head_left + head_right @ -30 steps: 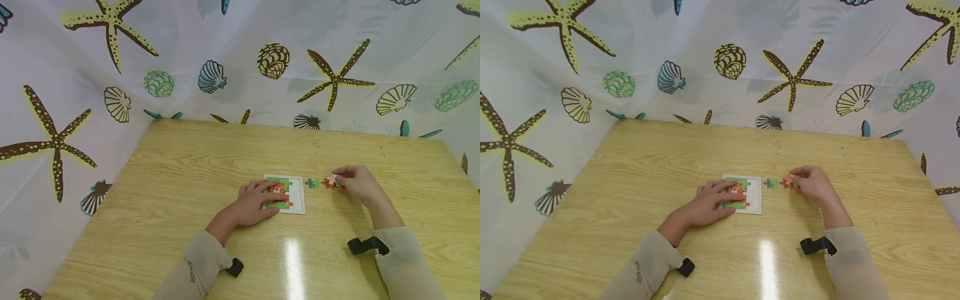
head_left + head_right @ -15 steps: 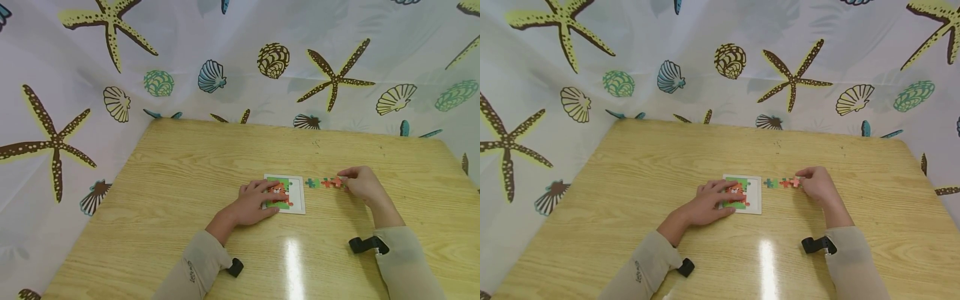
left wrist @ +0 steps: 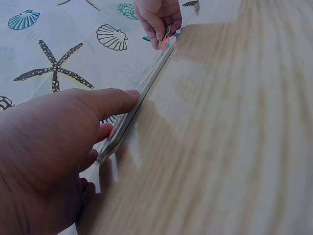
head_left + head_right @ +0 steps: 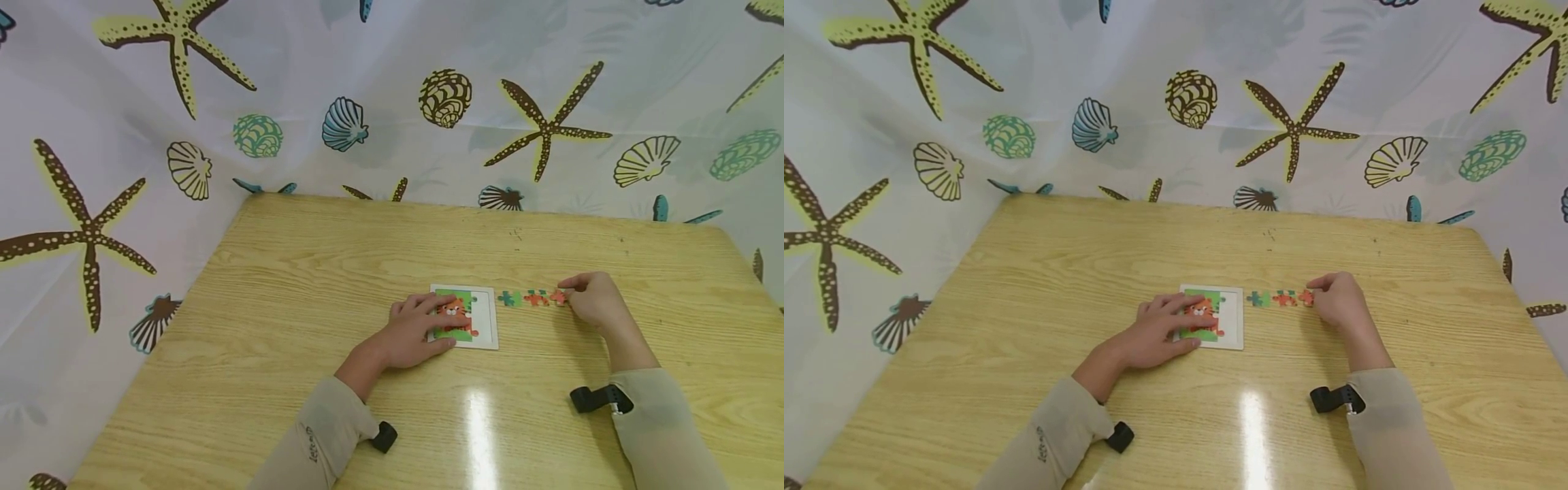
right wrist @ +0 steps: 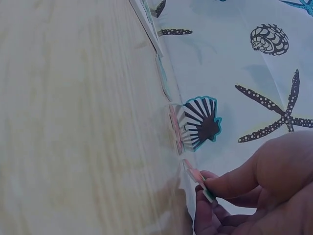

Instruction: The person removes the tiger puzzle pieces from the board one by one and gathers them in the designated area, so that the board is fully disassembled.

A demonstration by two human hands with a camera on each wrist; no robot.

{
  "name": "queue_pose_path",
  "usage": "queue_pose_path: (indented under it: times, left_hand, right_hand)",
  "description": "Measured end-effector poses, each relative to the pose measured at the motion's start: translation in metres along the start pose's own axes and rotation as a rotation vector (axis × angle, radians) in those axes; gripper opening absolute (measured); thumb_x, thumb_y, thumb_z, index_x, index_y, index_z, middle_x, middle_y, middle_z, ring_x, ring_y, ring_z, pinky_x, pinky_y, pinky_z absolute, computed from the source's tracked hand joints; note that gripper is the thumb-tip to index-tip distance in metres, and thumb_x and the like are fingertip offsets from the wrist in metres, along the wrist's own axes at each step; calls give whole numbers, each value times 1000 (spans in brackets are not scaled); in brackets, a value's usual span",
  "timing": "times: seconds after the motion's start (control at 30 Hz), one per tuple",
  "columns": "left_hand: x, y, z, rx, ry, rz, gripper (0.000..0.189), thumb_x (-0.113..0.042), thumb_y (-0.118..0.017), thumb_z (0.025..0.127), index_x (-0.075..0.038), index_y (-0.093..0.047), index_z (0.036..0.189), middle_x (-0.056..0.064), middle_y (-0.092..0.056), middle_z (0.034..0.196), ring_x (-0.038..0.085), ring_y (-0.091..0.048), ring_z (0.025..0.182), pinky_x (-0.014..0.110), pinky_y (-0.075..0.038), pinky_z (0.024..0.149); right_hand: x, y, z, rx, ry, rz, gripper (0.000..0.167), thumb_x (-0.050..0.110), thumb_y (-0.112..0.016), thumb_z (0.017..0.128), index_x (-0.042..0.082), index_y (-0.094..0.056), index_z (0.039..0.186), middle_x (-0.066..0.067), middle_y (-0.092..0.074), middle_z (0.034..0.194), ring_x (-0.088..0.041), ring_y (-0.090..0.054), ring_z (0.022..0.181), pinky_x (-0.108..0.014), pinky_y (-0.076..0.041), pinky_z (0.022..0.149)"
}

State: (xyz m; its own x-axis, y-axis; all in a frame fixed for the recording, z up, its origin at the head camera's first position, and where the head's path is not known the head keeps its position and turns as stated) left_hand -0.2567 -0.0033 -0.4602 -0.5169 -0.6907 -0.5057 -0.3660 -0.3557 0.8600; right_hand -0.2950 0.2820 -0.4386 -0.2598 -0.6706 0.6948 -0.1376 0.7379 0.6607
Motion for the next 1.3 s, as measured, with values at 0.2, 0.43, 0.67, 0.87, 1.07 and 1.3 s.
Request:
queue_pose_path:
  times: [0.2, 0.43, 0.67, 0.87, 1.07, 1.3]
  left_hand:
    - [-1, 2, 1, 5, -1, 8, 42, -47, -53, 102, -45, -51, 144, -6, -26, 165, 29, -21, 148, 54, -21, 108]
    - [-3, 5, 1, 17, -1, 9, 43, -47, -52, 102, -45, -50, 145, -5, -25, 165, 30, -20, 148, 55, -21, 109]
    - [-4, 4, 1, 12, -8, 2, 42, -46, -52, 102, -43, -51, 145, -4, -25, 165, 30, -21, 147, 55, -21, 108]
    - [-3, 1, -1, 16, -1, -20, 42, -45, -53, 102, -41, -53, 144, -3, -23, 166, 31, -24, 145, 54, -22, 107]
    - [-3, 1, 0, 8, 8, -27, 41, -45, -53, 102, -42, -54, 143, 0, -19, 167, 30, -25, 144, 55, -21, 108]
    - [-4, 2, 0, 2, 4, -45, 40, -44, -54, 102, -42, -54, 142, 2, -19, 167, 34, -24, 146, 57, -20, 108]
  right_hand:
    - [-4, 5, 2, -44, -1, -49, 30, 11, -53, 102, -8, -64, 123, -31, -55, 128, -34, -52, 103, -33, -44, 75]
    - [-5, 11, 3, -91, -15, -48, 33, 15, -66, 97, -8, -64, 121, -25, -63, 115, -35, -59, 101, -41, -49, 83]
    - [-4, 11, 3, -89, -5, -50, 32, 17, -65, 97, -8, -65, 118, -24, -65, 110, -32, -59, 97, -37, -47, 79]
    - [-6, 12, 1, -74, -22, -40, 39, 27, -65, 97, -5, -65, 120, -23, -62, 118, -32, -57, 101, -39, -47, 82]
    - [-1, 7, 1, -36, 18, -29, 43, 32, -62, 99, -5, -64, 122, -22, -62, 119, -30, -57, 102, -36, -47, 81]
    - [17, -5, -2, 23, 73, 24, 41, 29, -62, 99, -4, -65, 122, -16, -66, 109, -23, -59, 91, -29, -48, 74]
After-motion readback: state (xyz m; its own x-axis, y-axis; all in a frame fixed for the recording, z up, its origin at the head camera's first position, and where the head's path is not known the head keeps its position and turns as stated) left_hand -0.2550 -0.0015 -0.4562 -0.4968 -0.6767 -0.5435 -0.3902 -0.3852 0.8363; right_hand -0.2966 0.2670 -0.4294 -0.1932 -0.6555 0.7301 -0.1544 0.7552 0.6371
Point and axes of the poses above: each hand's wrist, its own z-axis towards the middle knuckle, its own y-axis out of the back of the hand, x = y × z, the point moved 8 cm from there along z, towards the middle knuckle
